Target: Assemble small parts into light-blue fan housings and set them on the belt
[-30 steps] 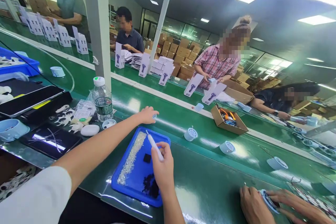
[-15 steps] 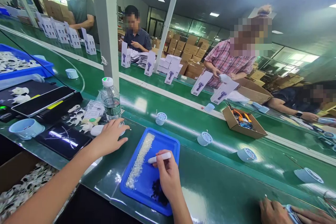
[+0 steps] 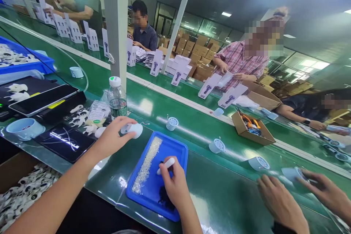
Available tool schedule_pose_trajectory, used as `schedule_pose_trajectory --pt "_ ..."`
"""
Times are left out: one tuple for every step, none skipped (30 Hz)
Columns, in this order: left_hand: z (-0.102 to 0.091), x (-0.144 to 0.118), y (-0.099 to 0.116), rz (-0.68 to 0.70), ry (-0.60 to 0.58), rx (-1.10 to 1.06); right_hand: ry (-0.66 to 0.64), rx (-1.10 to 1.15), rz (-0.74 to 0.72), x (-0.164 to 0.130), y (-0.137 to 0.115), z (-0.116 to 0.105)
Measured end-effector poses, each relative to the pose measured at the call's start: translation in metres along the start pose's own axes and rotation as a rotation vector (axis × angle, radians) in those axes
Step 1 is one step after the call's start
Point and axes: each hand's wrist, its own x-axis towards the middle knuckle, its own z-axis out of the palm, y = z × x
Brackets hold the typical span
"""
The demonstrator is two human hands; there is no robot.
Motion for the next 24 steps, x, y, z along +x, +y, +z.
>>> schedule_pose_trajectory --pt "-0.002 -0.003 0.005 -0.037 0.009 -0.107 0.007 -0.007 -0.003 -0.001 0.000 -0.001" --pt "-0.003 -0.006 0.009 -0.075 0.023 -0.219 0.024 -0.011 -0.010 -0.002 0.000 -0.003" --pt "-0.004 -0.009 0.012 -0.110 0.043 -0.328 0.051 -0.012 -0.018 -0.005 0.000 -0.004" --pt "-0.005 -0.012 0.013 -0.143 0.065 -0.428 0.085 -0.008 -0.019 -0.009 0.001 -0.005" --pt "-0.006 -0.014 0.014 -0.173 0.086 -0.515 0.122 0.001 -0.015 -0.014 0.002 -0.006" --pt "-0.007 -0.017 0.014 -0.201 0.103 -0.589 0.156 0.012 -0.007 -0.018 0.003 -0.006" --pt "-0.008 -0.019 0.013 -0.228 0.115 -0.654 0.184 0.018 0.001 -0.023 0.004 -0.007" --pt "-0.008 -0.021 0.012 -0.253 0.114 -0.718 0.202 0.020 0.006 -0.027 0.005 -0.008" --pt "-0.008 -0.022 0.011 -0.272 0.106 -0.778 0.215 0.017 0.010 -0.030 0.006 -0.008" --pt "-0.007 -0.023 0.011 -0.284 0.096 -0.828 0.220 0.014 0.012 -0.032 0.007 -0.009" --pt "-0.007 -0.024 0.010 -0.295 0.084 -0.865 0.215 0.014 0.012 -0.033 0.008 -0.009" --pt "-0.005 -0.024 0.010 -0.306 0.068 -0.894 0.201 0.018 0.016 -0.034 0.008 -0.009" --pt "-0.004 -0.024 0.010 -0.318 0.048 -0.917 0.181 0.022 0.019 -0.033 0.008 -0.009" --pt "-0.003 -0.024 0.011 -0.328 0.029 -0.937 0.160 0.025 0.021 -0.032 0.007 -0.008" --pt "-0.002 -0.024 0.012 -0.338 0.013 -0.953 0.142 0.025 0.021 -0.031 0.007 -0.008" --pt "-0.001 -0.025 0.013 -0.348 -0.001 -0.968 0.130 0.022 0.018 -0.031 0.007 -0.008" --pt "-0.001 -0.025 0.014 -0.358 -0.008 -0.982 0.127 0.012 0.015 -0.030 0.007 -0.008" --pt "-0.001 -0.025 0.015 -0.368 -0.011 -0.992 0.131 0.001 0.012 -0.030 0.008 -0.007" --pt "-0.001 -0.026 0.016 -0.379 -0.013 -0.998 0.133 -0.011 0.007 -0.030 0.008 -0.007" --pt "-0.001 -0.026 0.016 -0.387 -0.017 -1.003 0.129 -0.026 0.001 -0.030 0.008 -0.007" --pt "-0.001 -0.027 0.016 -0.393 -0.019 -1.010 0.120 -0.044 -0.006 -0.030 0.008 -0.007" --pt "-0.001 -0.027 0.016 -0.396 -0.020 -1.019 0.107 -0.060 -0.013 -0.029 0.007 -0.007" --pt "0.000 -0.027 0.016 -0.399 -0.021 -1.032 0.089 -0.073 -0.017 -0.028 0.006 -0.007" --pt "0.000 -0.027 0.016 -0.405 -0.024 -1.049 0.074 -0.078 -0.020 -0.027 0.005 -0.008"
